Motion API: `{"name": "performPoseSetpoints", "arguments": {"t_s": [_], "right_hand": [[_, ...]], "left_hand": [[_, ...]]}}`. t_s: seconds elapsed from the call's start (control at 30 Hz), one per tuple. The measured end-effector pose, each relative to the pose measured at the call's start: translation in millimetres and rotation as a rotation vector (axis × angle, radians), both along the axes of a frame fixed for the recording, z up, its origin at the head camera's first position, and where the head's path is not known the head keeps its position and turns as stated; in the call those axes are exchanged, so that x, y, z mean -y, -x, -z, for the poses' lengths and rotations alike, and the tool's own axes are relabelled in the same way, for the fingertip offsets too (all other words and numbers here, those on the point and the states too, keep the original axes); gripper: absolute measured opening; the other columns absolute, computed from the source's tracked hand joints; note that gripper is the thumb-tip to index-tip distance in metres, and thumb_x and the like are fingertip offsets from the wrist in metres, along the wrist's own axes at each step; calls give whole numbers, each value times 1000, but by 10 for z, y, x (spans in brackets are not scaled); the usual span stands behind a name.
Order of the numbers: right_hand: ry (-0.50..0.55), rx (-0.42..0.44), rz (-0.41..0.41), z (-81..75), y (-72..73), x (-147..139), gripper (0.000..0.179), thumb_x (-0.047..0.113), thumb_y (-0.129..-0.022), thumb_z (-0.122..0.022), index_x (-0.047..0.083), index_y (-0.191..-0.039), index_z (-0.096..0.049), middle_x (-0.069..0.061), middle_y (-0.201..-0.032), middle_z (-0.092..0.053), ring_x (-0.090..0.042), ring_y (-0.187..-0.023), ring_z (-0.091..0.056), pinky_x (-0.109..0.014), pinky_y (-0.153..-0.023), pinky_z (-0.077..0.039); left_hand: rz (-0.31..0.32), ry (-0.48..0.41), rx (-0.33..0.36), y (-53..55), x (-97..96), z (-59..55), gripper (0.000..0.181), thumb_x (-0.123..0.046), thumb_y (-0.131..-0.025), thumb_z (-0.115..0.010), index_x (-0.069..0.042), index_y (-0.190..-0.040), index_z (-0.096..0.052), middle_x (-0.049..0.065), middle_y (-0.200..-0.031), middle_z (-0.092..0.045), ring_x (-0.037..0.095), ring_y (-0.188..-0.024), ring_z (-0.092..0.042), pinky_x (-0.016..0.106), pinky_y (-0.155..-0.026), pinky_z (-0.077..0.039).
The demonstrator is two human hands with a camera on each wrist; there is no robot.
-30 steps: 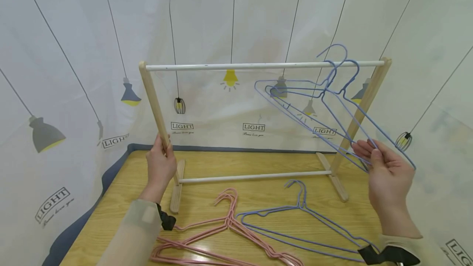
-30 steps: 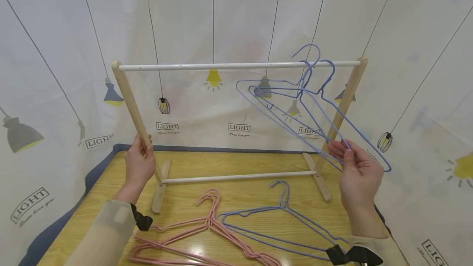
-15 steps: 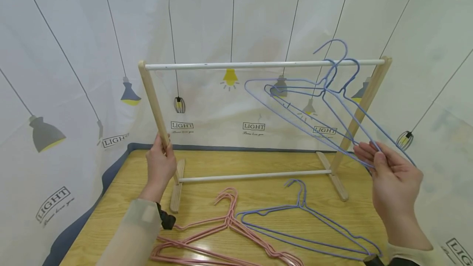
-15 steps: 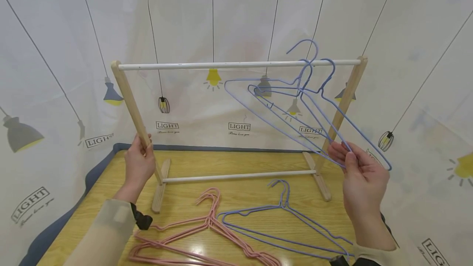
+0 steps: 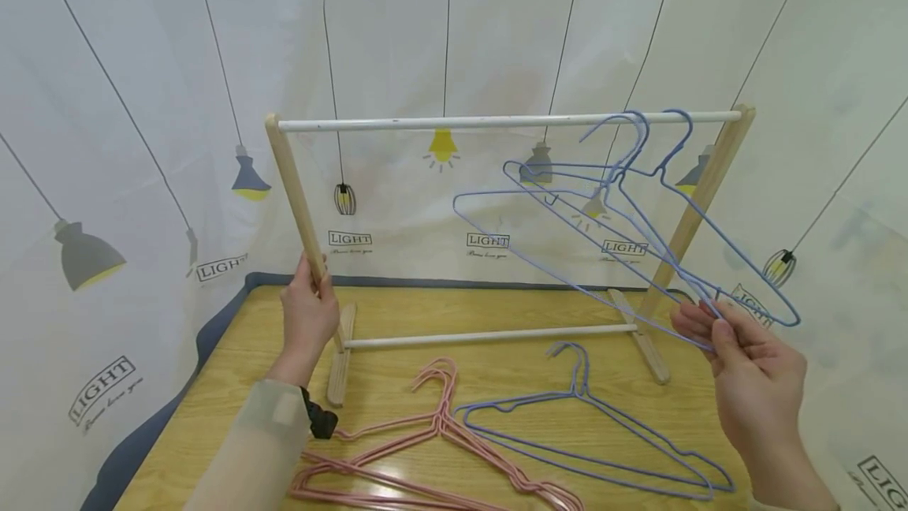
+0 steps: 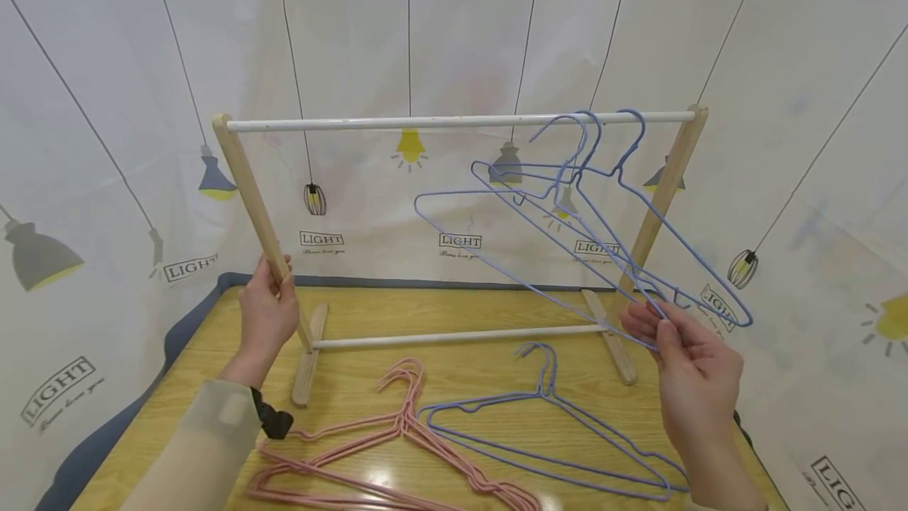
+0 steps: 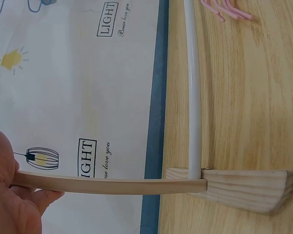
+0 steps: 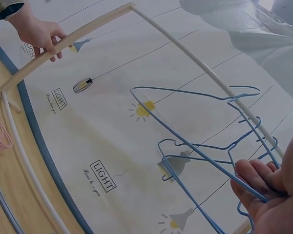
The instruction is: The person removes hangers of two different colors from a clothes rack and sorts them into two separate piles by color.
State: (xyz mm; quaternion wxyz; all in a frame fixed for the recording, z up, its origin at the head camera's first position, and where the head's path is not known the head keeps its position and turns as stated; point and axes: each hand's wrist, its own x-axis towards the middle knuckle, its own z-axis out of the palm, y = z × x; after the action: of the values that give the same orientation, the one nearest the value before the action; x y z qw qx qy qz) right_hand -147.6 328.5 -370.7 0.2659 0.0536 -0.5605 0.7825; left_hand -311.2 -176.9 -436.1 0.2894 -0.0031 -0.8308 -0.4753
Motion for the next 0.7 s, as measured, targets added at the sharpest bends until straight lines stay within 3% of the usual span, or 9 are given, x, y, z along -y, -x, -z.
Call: {"name": "performPoseSetpoints", "arguments": {"t_s": [0.17,0.3,0.7], "right_hand": [[17,9,-109,158,-52,-68,32,-1,-107,-54,-8,-137,-64,-18,-113,-77,-27,-99,-78,-32,-96,-55],[-43,41,-158,304,-104,-139,31,2,-110,-51,-4,-135,-67,-17,-116,-77,-26,-101,-77,-32,-95,-56],[-193,254,-282,619,-273,-362,27,9,-112,-51,12,-128,-73,-10,-118,-77,-22,-106,-76,-30,-95,-57]], "left_hand": [[-3,-3,14,-7,-2,-10,37,-1,-108,-56,-6,-144,-57,29,-139,-62,42,-123,-65,57,-92,-58],[-3,-2,16,-6,-5,-8,36,-1,-108,-56,-6,-143,-57,30,-138,-63,42,-122,-66,57,-90,-59],[-8,3,5,-4,-10,-11,36,1,-106,-57,-5,-142,-57,31,-135,-64,43,-120,-67,58,-89,-59]]}}
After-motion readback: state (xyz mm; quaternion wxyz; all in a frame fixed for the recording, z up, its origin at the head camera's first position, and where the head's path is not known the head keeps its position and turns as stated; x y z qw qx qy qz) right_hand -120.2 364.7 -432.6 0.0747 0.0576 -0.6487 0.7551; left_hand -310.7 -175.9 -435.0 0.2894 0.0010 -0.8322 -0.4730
